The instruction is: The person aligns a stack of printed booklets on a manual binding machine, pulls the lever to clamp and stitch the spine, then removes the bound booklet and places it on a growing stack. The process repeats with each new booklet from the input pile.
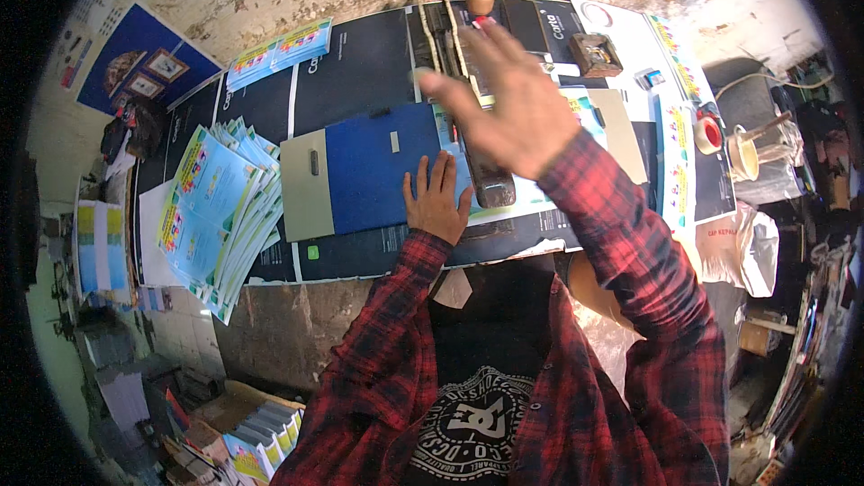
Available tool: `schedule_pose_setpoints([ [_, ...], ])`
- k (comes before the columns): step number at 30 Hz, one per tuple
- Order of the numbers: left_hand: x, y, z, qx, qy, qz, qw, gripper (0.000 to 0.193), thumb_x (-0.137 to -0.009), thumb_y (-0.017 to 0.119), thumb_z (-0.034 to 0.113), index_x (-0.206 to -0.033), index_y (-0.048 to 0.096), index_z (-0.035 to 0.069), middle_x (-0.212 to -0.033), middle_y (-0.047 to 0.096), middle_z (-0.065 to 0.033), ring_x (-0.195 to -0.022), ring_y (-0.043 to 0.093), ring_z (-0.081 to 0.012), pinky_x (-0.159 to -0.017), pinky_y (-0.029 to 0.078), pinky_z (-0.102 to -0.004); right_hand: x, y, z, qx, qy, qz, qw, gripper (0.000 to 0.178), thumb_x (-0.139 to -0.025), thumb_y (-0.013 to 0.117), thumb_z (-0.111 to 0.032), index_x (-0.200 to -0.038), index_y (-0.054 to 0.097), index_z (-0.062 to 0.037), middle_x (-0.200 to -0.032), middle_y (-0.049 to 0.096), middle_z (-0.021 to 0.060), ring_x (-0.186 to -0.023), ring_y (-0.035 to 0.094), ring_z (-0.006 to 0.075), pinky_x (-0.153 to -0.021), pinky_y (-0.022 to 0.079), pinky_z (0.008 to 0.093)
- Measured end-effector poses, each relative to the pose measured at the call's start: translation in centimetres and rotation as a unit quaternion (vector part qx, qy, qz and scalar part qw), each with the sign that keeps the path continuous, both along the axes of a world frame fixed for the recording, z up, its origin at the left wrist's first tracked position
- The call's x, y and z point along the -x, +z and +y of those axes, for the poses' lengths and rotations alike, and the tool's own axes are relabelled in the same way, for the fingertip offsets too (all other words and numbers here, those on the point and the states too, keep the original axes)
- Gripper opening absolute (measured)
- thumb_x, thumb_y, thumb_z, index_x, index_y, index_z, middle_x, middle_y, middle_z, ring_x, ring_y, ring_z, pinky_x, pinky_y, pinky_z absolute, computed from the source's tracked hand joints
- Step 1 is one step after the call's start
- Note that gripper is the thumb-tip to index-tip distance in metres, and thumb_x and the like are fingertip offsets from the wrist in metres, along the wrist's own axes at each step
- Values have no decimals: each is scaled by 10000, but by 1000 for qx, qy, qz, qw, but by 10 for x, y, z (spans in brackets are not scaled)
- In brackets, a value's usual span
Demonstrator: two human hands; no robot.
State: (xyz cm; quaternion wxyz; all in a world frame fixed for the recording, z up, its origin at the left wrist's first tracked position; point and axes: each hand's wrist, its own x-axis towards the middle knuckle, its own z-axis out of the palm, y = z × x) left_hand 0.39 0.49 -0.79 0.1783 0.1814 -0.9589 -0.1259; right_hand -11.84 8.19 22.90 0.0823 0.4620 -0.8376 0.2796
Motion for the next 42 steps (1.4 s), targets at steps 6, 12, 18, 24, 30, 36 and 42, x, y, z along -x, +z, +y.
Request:
schedule_pose_setpoints([
  [6, 0, 9, 1, -16, -1, -28, 999, 590, -952, 501, 409, -1436, 446, 76, -1518, 390, -74, -1399, 335, -323, -1136, 218, -566, -24, -32, 7, -189, 10, -98, 977, 863, -904, 554, -508, -1439, 268, 105, -1407, 402, 371, -1072, 597, 524, -913, 526, 489],
  [12, -5, 4, 1, 12, 12, 3, 1000, 623, -914, 548, 418, -1434, 452, 89, -1493, 426, -49, -1399, 348, -300, -1129, 234, -562, -63, -81, 21, -158, -33, -11, 987, 887, -837, 621, -371, -1521, 209, 15, -1576, 236, 229, -1389, 364, 415, -1065, 377, 549],
  [18, -4, 9, 1, 4, 8, 16, 1000, 579, -932, 529, 409, -1402, 480, 74, -1482, 431, -72, -1380, 364, -324, -1122, 244, -566, -80, -139, 26, -124, -60, 41, 990, 896, -803, 626, -277, -1537, 189, -5, -1597, 195, 210, -1448, 260, 406, -1138, 259, 542],
  [24, 0, 11, 1, 4, -13, 23, 1000, 584, -928, 541, 408, -1388, 480, 54, -1476, 427, -91, -1371, 370, -338, -1110, 241, -596, -33, -38, 23, -15, 91, -275, 957, 897, -795, 704, -375, -1420, 330, 148, -1436, 411, 333, -1344, 435, 396, -1108, 349, 398],
  [30, 1, 18, 0, 10, -14, -4, 1000, 517, -915, 563, 361, -1377, 503, 136, -1453, 430, -117, -1353, 363, -396, -1077, 263, -642, 32, -18, 41, 45, 18, -499, 865, 901, -865, 694, -509, -1457, 337, 68, -1386, 509, 255, -1321, 468, 314, -1062, 403, 375],
  [36, 2, 14, 7, 2, -17, -3, 1000, 455, -895, 559, 287, -1338, 546, 180, -1462, 389, -149, -1356, 331, -438, -1035, 240, -741, 109, -212, 163, -76, -280, -67, 955, 943, -776, 779, -471, -1445, 340, 28, -1377, 466, 288, -1280, 456, 423, -1051, 376, 506],
  [42, -3, 21, 5, 4, 26, -44, 999, 490, -897, 555, 297, -1380, 522, 224, -1476, 379, -139, -1368, 323, -432, -1045, 219, -746, 85, -224, 139, -65, -323, -92, 940, 908, -753, 774, -467, -1493, 339, -172, -1385, 472, 230, -1266, 439, 427, -995, 350, 624],
])
